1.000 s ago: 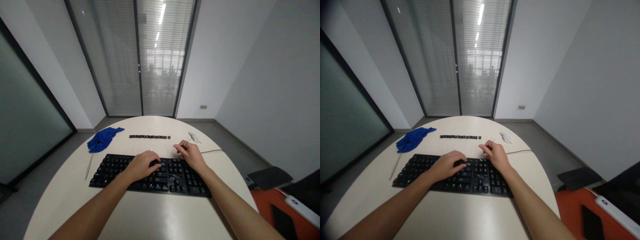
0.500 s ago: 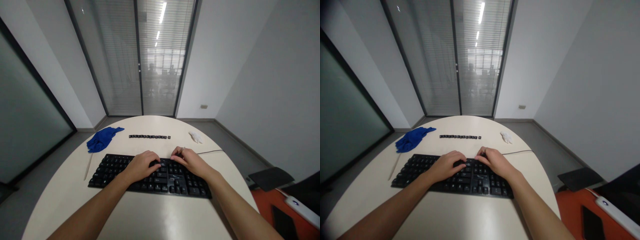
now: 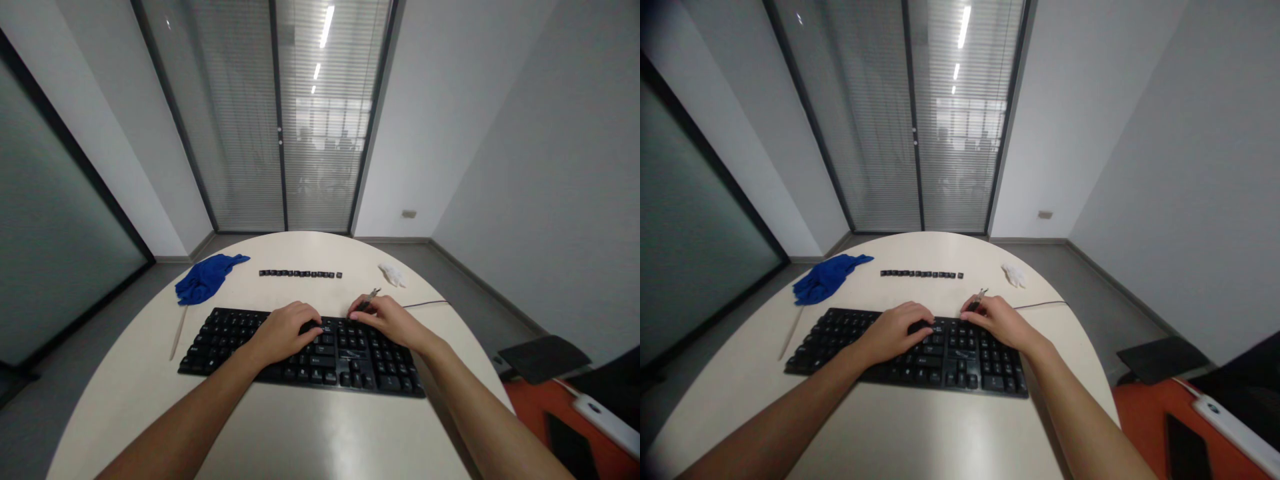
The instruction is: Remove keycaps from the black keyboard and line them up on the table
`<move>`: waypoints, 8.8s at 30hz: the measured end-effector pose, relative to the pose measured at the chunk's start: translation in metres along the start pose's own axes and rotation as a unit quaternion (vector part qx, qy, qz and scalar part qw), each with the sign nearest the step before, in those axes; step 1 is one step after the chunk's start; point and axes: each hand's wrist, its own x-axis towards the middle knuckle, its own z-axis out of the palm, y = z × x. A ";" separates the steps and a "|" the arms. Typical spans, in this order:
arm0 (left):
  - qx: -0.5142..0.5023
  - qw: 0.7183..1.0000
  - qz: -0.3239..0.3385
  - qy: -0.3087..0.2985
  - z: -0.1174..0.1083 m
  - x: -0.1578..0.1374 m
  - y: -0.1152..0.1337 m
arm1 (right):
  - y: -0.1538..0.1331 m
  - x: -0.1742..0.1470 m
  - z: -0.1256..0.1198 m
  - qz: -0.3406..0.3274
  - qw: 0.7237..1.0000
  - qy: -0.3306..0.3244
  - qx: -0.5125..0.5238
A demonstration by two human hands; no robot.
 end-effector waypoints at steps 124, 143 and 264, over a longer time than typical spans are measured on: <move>0.018 0.999 0.022 0.018 -0.002 -0.003 0.000 | 0.039 0.076 -0.009 0.155 0.900 0.098 -0.396; 0.017 1.000 0.019 0.007 -0.003 -0.002 0.000 | 0.046 0.093 -0.003 0.141 0.903 0.111 -0.390; 0.021 0.997 0.079 -0.001 -0.001 -0.001 -0.002 | -0.035 0.006 0.049 0.021 0.996 0.067 0.059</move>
